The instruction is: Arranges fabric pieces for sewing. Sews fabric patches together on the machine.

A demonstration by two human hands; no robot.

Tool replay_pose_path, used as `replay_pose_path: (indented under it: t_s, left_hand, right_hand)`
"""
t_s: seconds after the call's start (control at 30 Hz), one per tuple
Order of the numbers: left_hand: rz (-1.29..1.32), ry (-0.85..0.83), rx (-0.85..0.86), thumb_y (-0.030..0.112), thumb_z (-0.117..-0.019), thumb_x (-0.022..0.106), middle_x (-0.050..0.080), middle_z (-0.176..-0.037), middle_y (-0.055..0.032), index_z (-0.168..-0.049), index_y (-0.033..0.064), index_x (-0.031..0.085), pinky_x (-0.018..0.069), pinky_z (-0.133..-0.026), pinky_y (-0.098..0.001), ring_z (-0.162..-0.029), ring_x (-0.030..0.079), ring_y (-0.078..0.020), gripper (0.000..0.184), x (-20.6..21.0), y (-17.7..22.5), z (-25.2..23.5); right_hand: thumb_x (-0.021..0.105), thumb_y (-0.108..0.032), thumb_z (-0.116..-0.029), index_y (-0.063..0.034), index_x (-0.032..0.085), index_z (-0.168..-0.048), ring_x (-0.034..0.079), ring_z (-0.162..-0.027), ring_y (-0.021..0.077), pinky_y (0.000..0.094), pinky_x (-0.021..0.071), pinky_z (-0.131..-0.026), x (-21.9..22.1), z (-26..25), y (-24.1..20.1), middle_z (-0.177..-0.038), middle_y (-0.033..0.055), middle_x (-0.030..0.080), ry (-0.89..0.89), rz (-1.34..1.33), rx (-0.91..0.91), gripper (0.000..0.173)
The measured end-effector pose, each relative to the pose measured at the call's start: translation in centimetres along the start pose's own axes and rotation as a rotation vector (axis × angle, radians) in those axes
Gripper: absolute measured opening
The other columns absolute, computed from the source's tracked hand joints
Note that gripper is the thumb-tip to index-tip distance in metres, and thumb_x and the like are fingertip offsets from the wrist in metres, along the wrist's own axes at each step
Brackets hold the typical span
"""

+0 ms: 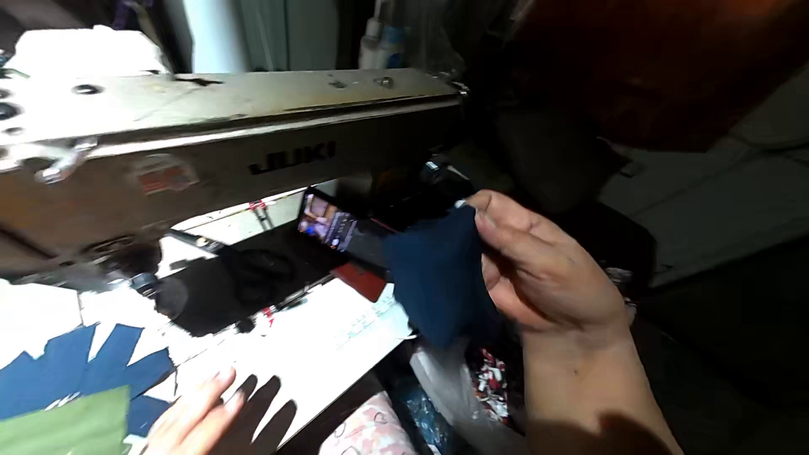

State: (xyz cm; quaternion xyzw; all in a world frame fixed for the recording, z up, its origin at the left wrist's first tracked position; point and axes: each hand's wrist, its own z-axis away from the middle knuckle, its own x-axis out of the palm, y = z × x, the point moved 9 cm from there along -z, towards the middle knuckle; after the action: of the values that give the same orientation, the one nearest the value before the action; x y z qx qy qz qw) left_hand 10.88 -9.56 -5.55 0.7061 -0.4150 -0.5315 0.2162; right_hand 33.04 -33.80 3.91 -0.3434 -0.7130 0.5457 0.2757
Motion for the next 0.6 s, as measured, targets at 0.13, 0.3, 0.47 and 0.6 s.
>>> replay_pose_path:
  t_s: [0.13,0.3,0.47,0.6]
  left_hand:
    - [0.739,0.252,-0.250,0.058,-0.0978,0.058,0.054,-0.152,-0.0060,-0.153,0.0134,0.047,0.0499,-0.111,-0.0404,-0.138,0.054,-0.0214,0.072,-0.9,-1.4,-1.3]
    - [0.910,0.436,-0.423,0.015,-0.0975,0.067,0.075,-0.101,-0.0123,-0.132,0.0081,0.067,0.0612,-0.079,-0.0291,-0.086,0.073,-0.0155,0.035,-1.6,-3.4,0.0]
    - [0.192,0.504,-0.398,0.003,-0.0929,0.068,0.074,-0.101,0.0008,-0.141,0.0143,0.059,0.0618,-0.072,-0.0237,-0.081,0.071,-0.0080,0.050,-3.7,-4.7,2.4]
    - [0.047,0.476,-0.332,0.005,-0.0957,0.065,0.070,-0.126,-0.0004,-0.146,0.0124,0.056,0.0610,-0.092,-0.0283,-0.106,0.070,-0.0079,0.052,-3.4,-4.1,3.1]
  right_hand:
    - [0.044,-0.021,-0.1094,-0.0090,0.061,-0.111,0.062,-0.071,0.0021,0.0152,0.0537,-0.061,10.7,0.6,1.9,-0.086,0.0016,0.064,-0.330,-0.197,0.097,0.021]
    - [0.043,-0.024,-0.1102,-0.0113,0.063,-0.107,0.053,-0.059,0.0026,0.0145,0.0440,-0.052,16.4,-0.2,7.6,-0.079,0.0019,0.060,-0.406,-0.102,0.298,0.024]
    - [0.041,-0.023,-0.1103,-0.0107,0.057,-0.128,0.065,-0.069,0.0069,0.0189,0.0538,-0.058,17.5,0.0,11.8,-0.098,0.0059,0.071,-0.372,-0.023,0.456,0.027]
    - [0.063,-0.020,-0.0986,-0.0149,0.054,-0.139,0.071,-0.089,0.0138,0.0277,0.0594,-0.073,16.9,0.6,12.2,-0.111,0.0029,0.074,-0.388,0.236,0.336,0.042]
